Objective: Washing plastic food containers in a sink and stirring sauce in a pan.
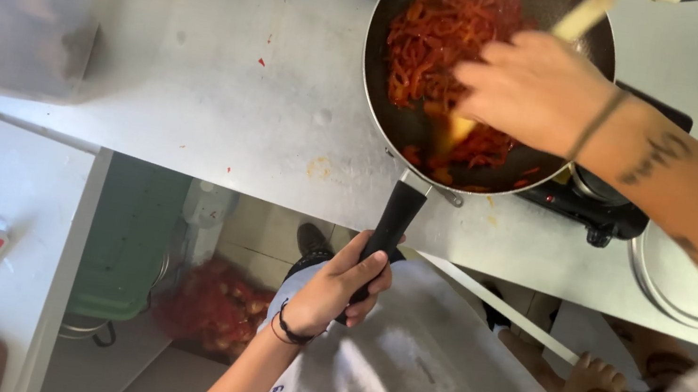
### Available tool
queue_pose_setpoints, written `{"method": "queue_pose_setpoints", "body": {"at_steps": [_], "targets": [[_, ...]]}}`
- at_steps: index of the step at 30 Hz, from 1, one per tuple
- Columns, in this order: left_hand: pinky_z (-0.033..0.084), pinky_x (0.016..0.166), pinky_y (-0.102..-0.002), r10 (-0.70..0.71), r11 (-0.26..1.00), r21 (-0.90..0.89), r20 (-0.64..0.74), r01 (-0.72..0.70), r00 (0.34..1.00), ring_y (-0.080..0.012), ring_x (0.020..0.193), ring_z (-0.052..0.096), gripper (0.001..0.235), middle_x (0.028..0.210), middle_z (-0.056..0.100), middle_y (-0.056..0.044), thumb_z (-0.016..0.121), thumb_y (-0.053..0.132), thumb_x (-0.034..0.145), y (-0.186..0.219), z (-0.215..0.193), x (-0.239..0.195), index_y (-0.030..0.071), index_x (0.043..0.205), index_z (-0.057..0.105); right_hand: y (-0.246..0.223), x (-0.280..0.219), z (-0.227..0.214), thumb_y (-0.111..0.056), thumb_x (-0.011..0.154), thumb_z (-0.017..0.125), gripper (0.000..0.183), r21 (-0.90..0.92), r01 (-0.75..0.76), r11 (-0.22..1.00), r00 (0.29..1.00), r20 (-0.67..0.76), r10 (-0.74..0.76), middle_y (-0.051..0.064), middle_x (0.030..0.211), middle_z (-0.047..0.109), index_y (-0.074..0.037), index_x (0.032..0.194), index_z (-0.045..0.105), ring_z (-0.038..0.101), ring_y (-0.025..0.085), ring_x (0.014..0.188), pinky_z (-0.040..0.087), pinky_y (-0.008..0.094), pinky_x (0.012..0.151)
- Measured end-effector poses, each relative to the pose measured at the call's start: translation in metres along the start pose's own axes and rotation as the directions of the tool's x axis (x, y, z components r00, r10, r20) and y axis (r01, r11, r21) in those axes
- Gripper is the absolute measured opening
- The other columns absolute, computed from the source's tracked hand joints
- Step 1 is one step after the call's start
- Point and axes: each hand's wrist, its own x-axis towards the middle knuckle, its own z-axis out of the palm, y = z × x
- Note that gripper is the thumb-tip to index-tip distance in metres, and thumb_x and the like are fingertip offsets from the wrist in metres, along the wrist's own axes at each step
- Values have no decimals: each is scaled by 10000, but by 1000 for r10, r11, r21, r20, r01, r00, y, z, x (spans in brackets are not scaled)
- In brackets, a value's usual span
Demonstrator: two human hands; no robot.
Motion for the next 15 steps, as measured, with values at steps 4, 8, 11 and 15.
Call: {"method": "queue_pose_setpoints", "body": {"at_steps": [4, 8, 11, 15], "targets": [[329, 357, -235, 26, 995, -92, 8, -25, 1000, -85, 409, 337, 340, 788, 407, -29, 431, 292, 1080, -7, 3, -3, 95, 1357, 442, 15, -63, 29, -265, 931, 695, 100, -298, -164, 940, 984, -115, 135, -135, 880, 649, -363, 947, 711, 707, 105, 913, 587, 249, 742], [333, 356, -240, 17, 996, -89, -4, -17, 1000, -92, 406, 342, 392, 779, 404, -30, 428, 299, 1072, -10, 3, 3, 112, 1416, 441, 12, -93, -4, -378, 935, 665, 428, -304, -262, 916, 920, 206, 332, -188, 874, 687, -594, 1280, 531, 729, 44, 823, 599, 170, 541], [331, 360, -245, 37, 995, -95, 6, -36, 999, -92, 404, 345, 393, 788, 413, -34, 431, 306, 1071, -11, 4, 3, 106, 1410, 444, 0, -67, 34, -372, 950, 651, 211, 29, -284, 958, 948, 161, 276, -77, 842, 684, -386, 1154, 701, 690, 105, 775, 595, 216, 521], [330, 365, -239, 46, 997, -63, -9, -47, 999, -86, 413, 323, 407, 785, 404, -25, 440, 313, 1060, -6, 7, 0, 100, 1408, 449, 24, -46, 48, -427, 941, 688, 304, -92, -334, 938, 935, -159, 317, -80, 844, 662, -417, 1244, 693, 669, 84, 733, 590, 195, 504]]}}
